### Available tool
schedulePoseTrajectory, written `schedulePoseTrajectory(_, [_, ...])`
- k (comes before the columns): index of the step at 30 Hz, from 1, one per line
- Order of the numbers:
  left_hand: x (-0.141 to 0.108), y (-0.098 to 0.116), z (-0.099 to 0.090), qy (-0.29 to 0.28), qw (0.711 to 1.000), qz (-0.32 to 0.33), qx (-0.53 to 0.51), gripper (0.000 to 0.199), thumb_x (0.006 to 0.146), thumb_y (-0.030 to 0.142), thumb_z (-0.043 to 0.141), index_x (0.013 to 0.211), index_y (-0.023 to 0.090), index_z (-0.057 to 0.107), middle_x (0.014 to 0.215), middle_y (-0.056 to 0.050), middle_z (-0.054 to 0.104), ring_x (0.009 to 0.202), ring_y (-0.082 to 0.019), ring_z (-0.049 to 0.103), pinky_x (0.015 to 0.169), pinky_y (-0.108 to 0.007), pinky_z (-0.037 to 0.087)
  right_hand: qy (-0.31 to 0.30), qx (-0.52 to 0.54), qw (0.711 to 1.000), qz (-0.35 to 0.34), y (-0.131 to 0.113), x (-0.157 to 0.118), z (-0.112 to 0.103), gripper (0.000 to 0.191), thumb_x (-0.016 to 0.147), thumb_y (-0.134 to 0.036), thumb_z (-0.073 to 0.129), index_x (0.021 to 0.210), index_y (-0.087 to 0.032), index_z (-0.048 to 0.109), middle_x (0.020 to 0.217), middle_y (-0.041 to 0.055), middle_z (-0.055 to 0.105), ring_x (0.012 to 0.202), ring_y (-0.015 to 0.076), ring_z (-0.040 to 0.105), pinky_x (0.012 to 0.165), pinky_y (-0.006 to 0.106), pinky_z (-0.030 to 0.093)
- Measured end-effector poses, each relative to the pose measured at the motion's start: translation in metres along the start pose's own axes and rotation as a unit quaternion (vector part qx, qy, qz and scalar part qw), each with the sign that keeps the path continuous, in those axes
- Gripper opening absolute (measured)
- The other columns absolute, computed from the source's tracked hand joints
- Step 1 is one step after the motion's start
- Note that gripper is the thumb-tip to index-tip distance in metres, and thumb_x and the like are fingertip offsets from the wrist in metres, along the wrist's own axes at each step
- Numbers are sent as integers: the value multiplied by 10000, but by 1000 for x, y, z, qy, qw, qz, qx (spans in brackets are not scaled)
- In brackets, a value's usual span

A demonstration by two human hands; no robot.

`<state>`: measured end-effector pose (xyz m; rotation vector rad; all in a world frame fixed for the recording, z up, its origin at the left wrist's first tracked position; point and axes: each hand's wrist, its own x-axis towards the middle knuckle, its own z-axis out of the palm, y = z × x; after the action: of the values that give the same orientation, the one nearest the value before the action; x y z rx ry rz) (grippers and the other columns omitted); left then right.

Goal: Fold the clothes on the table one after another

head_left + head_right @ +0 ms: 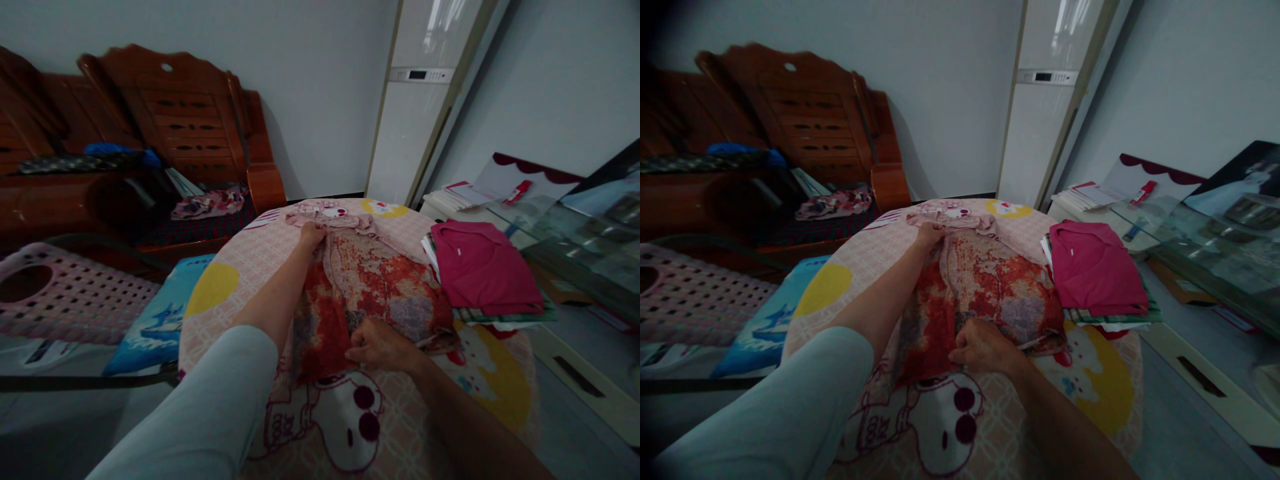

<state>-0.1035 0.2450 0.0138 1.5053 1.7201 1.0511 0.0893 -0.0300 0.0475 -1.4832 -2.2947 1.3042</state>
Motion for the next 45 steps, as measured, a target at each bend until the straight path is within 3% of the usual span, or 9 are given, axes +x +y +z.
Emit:
schedulePoseTrajectory(6, [-1, -1, 8, 39, 998, 9, 48, 145, 740, 150, 588, 794, 135, 722, 664, -20, 648, 589, -130, 545, 540, -215, 365, -78, 111, 990, 41, 7, -4, -8, 242, 759, -277, 664, 560, -151, 608, 444, -45, 529, 389, 59, 422, 413, 187, 263])
schedulePoseTrajectory(10, [-2, -1, 10, 56, 997, 18, 55, 188, 783, 174, 579, 863, 127, 743, 801, -61, 719, 701, -158, 617, 608, -229, 426, -57, 68, 994, 61, 4, -7, -11, 217, 740, -240, 678, 551, -147, 628, 425, -44, 514, 397, 64, 464, 415, 175, 281])
schedulePoseTrajectory(14, [-5, 3, 11, 21, 995, 35, 89, 238, 811, 165, 558, 920, 160, 769, 888, -67, 755, 816, -186, 669, 729, -253, 494, -53, 23, 996, 69, 2, -7, -11, 210, 746, -238, 675, 559, -147, 645, 438, -36, 528, 410, 76, 494, 424, 183, 295])
schedulePoseTrajectory(20, [-20, 0, -16, -6, 985, 106, 135, 376, 771, 85, 544, 1083, 139, 748, 1043, -91, 761, 944, -197, 697, 854, -264, 528, -35, -27, 998, 52, 9, -4, -9, 238, 739, -291, 707, 555, -150, 652, 440, -34, 528, 426, 76, 481, 448, 194, 293])
schedulePoseTrajectory(24, [-40, -11, -38, -3, 960, 138, 242, 367, 800, 117, 547, 1117, 152, 729, 1101, -93, 742, 1015, -220, 682, 939, -305, 512, -30, -35, 998, 54, 12, -4, -9, 264, 733, -305, 721, 540, -148, 633, 430, -36, 512, 420, 71, 449, 443, 206, 250])
schedulePoseTrajectory(29, [-69, -28, -40, -61, 918, 220, 323, 324, 879, 287, 577, 1175, 203, 679, 1256, -87, 661, 1166, -226, 607, 1034, -316, 453, 62, -22, 998, 25, 15, 1, -11, 347, 769, -352, 697, 512, -151, 581, 449, -39, 483, 453, 73, 414, 467, 214, 250])
schedulePoseTrajectory(34, [-79, -38, -32, -85, 893, 271, 349, 413, 939, 346, 509, 1322, 210, 584, 1391, -117, 565, 1296, -252, 513, 1129, -381, 355, 180, 0, 984, 5, 25, 13, -5, 134, 794, -270, 665, 707, -169, 656, 560, -38, 565, 533, 92, 473, 527, 212, 307])
schedulePoseTrajectory(38, [-80, -38, -35, -82, 889, 244, 379, 459, 972, 416, 453, 1392, 239, 506, 1503, -119, 458, 1376, -274, 432, 1144, -434, 308, 176, -54, 982, 38, 28, 17, -4, 89, 767, -218, 684, 693, -178, 655, 556, -40, 559, 540, 95, 466, 545, 219, 300])
schedulePoseTrajectory(45, [-75, -34, -44, -74, 888, 231, 390, 454, 993, 437, 390, 1381, 225, 497, 1471, -125, 480, 1347, -288, 447, 1091, -453, 346, 179, -65, 981, 34, 29, 15, -4, 100, 783, -221, 680, 696, -178, 655, 546, -47, 541, 534, 96, 452, 548, 226, 284])
